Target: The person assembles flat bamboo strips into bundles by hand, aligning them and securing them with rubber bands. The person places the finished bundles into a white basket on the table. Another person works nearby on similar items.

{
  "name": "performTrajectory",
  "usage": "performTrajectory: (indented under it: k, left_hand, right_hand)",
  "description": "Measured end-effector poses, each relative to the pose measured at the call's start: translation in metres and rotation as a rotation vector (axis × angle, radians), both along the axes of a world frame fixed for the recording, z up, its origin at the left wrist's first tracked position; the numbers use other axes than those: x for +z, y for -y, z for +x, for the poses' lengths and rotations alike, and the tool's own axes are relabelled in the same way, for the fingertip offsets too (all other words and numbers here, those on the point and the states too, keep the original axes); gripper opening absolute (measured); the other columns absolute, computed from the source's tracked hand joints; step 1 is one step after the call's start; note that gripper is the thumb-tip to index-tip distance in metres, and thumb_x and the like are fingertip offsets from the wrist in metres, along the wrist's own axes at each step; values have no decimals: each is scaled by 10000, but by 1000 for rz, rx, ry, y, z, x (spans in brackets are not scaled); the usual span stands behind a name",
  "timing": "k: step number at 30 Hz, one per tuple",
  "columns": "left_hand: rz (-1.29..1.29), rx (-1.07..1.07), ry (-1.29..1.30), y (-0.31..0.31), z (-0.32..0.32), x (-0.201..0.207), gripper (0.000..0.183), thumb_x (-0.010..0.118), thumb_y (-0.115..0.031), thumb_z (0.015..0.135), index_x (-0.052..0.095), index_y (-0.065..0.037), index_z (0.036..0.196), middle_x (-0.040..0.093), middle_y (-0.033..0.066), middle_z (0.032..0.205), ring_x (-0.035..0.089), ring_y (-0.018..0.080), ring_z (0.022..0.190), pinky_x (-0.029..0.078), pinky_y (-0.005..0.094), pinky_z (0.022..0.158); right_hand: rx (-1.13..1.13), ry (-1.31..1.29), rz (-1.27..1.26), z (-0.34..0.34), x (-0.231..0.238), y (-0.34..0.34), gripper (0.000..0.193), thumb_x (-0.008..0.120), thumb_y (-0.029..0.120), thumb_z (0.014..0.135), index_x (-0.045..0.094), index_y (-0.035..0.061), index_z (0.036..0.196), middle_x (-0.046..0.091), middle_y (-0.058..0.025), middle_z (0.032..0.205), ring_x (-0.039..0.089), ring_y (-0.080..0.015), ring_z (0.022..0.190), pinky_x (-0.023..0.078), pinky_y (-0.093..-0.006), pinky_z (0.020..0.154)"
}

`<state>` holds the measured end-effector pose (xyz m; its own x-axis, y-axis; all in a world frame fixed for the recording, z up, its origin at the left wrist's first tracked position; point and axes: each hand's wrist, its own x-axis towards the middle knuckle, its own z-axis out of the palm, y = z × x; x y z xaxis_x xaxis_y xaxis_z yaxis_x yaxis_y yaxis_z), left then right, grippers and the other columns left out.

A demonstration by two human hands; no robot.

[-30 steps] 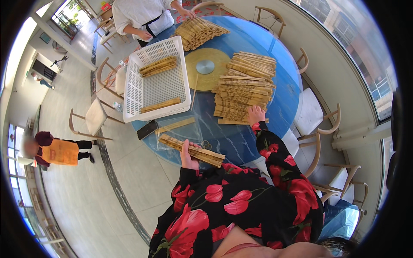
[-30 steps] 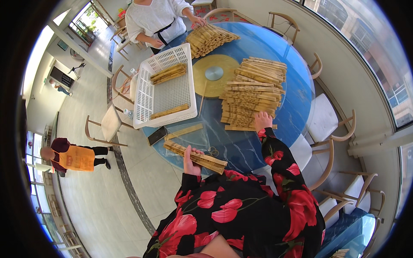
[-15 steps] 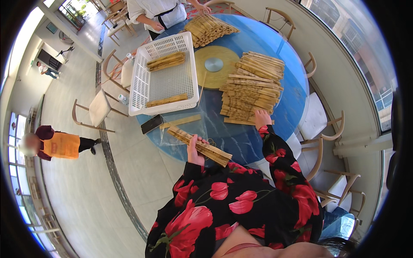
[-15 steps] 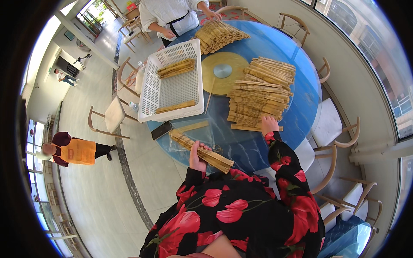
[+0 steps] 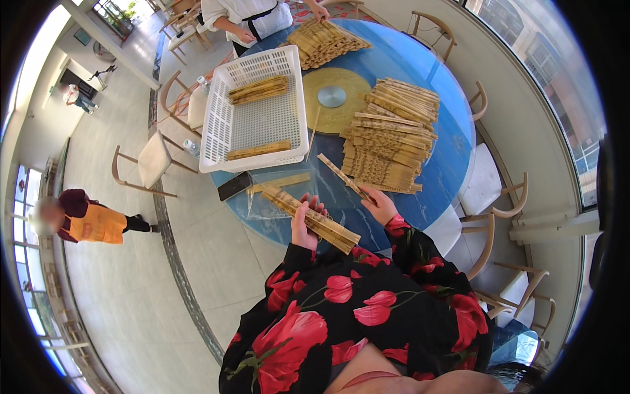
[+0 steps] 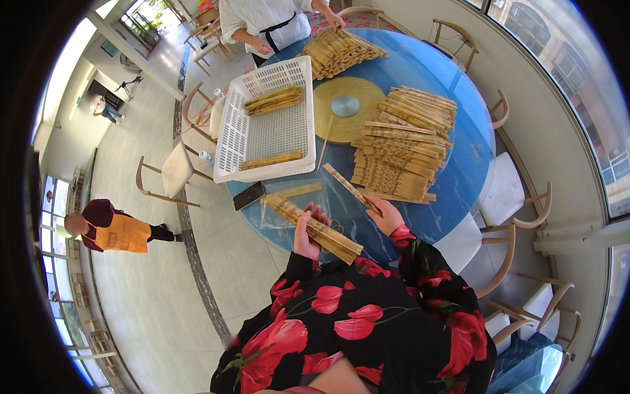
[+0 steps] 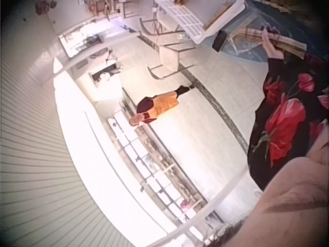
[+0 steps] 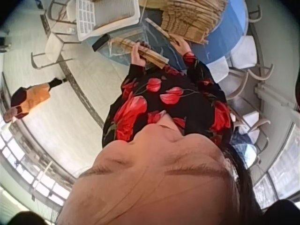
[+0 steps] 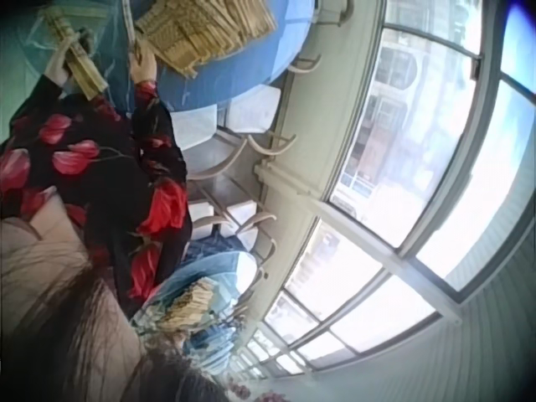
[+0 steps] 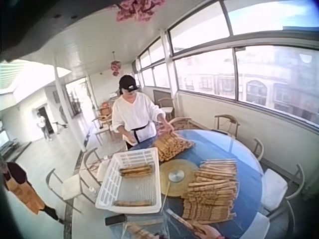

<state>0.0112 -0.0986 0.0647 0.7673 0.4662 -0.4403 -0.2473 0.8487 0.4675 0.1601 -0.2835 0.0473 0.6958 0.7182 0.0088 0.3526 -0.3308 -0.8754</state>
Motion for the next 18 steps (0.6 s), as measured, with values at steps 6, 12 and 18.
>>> performTrajectory:
  k: [6, 12, 18]
  left_hand:
    - [87, -74, 85, 0, 2, 3, 464, 506, -208, 905, 368, -102, 1336, 448, 100, 1344, 444, 255, 1228, 383, 409, 1005]
    - [97, -89, 192, 3, 5, 18, 506, 510, -186, 903, 327, -83, 1363, 430, 127, 1358, 424, 277, 1251, 366, 408, 1022]
    - [92, -65, 175, 5, 2, 12, 388, 532, -152, 896, 413, -55, 1252, 546, 115, 1180, 491, 275, 1180, 413, 396, 976]
  right_hand:
    - [124, -126, 89, -40, 53, -29, 410, 584, 142, 851, 518, 104, 1254, 592, -148, 1062, 563, -302, 955, 452, -338, 818]
    - [156, -4, 68, -50, 56, -37, 389, 576, 138, 843, 539, 98, 1227, 612, -136, 988, 574, -319, 902, 465, -357, 773]
    - [189, -185, 156, -59, 43, -42, 398, 557, 150, 872, 504, 63, 1257, 612, -163, 1028, 585, -315, 959, 463, -333, 826]
